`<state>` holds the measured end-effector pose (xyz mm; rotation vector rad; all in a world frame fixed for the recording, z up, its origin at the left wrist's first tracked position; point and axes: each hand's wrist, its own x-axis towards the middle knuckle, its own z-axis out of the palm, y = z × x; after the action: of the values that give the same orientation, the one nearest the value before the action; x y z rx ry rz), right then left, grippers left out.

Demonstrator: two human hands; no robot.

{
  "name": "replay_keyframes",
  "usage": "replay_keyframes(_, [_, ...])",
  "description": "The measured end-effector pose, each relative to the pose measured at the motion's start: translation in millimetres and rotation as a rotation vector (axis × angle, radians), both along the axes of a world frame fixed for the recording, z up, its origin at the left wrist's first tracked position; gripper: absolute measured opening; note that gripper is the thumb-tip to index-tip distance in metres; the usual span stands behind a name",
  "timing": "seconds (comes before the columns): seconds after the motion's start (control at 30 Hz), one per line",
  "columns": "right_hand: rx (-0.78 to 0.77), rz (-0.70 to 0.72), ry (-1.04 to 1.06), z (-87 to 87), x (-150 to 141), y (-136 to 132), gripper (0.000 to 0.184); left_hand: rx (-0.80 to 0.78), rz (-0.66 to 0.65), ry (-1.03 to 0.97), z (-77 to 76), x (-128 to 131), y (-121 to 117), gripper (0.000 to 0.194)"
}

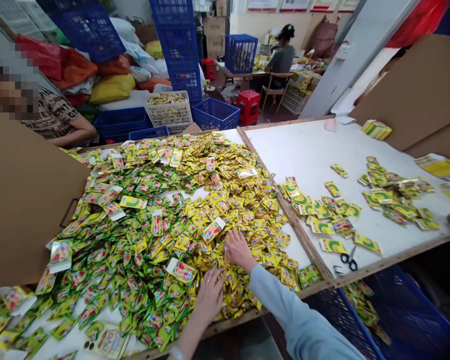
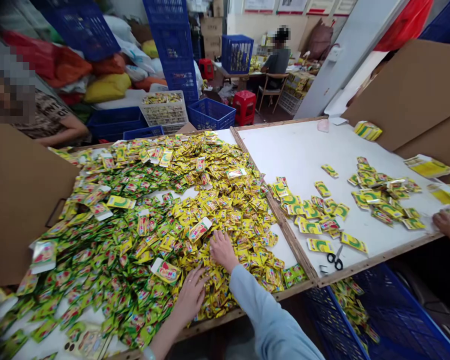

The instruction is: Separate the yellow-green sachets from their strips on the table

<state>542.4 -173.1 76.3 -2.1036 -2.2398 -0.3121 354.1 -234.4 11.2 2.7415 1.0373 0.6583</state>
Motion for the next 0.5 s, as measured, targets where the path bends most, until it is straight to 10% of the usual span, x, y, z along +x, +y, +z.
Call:
replay_keyframes(0.27, [0.070,-0.042,0.091,2.3,-21.7,54.5,0.032,0.135,0.279,-0.066,39.8,-12.4,71.2,0.050])
replay_keyframes(0.5, [0.004,-0.097,0.331,23.9,39.5,43.7,0.026,0.086,0.371,-0.040,65.9,11.6,145.0,0.057])
